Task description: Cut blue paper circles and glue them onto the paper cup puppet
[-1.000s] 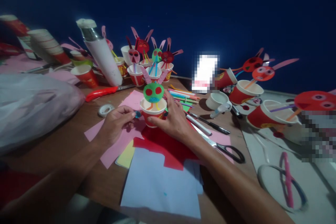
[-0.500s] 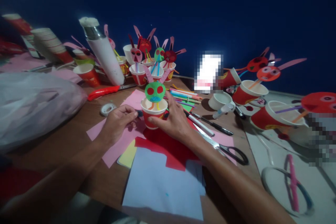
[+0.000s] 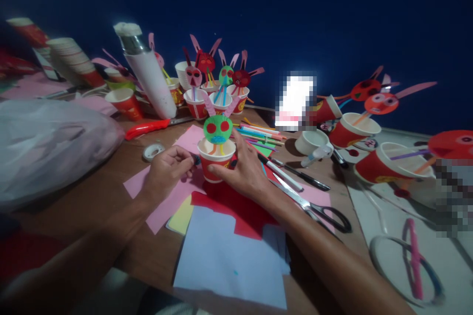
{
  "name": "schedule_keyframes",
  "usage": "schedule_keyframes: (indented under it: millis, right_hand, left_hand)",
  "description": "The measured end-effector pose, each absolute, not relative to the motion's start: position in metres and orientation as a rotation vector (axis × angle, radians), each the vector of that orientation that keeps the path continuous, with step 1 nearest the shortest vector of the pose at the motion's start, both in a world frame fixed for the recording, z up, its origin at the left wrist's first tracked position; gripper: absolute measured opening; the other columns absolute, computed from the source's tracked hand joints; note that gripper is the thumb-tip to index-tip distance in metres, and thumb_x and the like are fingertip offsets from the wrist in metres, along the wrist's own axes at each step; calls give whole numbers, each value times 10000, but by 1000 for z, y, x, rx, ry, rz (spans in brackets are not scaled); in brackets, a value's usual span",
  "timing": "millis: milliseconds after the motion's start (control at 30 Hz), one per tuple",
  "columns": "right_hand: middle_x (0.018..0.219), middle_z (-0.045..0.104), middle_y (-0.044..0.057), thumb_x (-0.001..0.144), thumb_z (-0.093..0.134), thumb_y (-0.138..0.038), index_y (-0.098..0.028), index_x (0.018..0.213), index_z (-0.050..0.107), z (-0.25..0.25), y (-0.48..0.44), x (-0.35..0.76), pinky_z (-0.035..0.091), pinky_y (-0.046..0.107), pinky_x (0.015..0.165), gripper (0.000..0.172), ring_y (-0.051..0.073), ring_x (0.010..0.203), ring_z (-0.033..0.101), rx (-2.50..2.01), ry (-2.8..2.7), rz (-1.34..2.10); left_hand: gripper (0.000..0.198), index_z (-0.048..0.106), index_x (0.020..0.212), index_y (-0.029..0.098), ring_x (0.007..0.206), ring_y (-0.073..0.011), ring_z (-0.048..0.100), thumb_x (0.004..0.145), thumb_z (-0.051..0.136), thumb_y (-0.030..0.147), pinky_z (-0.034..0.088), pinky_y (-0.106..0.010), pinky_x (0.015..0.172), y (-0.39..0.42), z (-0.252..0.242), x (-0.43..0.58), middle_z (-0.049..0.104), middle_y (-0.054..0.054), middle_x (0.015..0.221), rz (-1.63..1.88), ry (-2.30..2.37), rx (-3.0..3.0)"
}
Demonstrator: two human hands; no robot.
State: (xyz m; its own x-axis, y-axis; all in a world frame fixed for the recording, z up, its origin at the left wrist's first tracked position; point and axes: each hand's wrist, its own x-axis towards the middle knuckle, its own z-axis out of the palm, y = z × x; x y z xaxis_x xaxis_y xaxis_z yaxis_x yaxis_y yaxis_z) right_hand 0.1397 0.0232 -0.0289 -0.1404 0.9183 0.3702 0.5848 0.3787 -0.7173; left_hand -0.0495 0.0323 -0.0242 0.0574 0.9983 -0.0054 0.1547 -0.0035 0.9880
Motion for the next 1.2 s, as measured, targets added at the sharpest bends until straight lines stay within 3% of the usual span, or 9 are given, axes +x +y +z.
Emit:
schedule_keyframes:
  millis: [267,467,667,1200]
  right_hand:
    - [1348,463,104,682,706,-387,-231,1367,300,-29,23,138,340,496,1025,811,295,1240,428,-1292,-1809,576]
    - [1331,484,92,678,711,-378,-255,1348,329,-28,23,137,372,497,996,781,296,1211,460,-1291,-1808,552]
    - [1296,512,86,690,709,-363,-250,1329,346,-28,22,136,395,448,983,743,271,1177,494,-1256,-1811,547]
    - [1284,515,74,713,693,-349,-249,1300,379,-26,22,136,399,429,973,673,275,1160,501,-1214,-1806,548]
  left_hand:
    - [81,496,679,163,474,-75,515,692,575,179,422,-183,478,28,-25,-46,529,46,551,1163,1282,1390]
    - [142,477,839,182,590,-81,553,725,560,191,475,-203,588,27,-30,-43,559,19,746,1258,1232,1435]
    - [88,528,849,176,722,-117,577,763,544,174,470,-215,652,24,-34,-46,581,-19,835,1272,1226,1589]
    - [140,605,914,162,816,-132,608,830,493,158,496,-220,718,26,-43,-49,612,-40,924,1296,1150,1810]
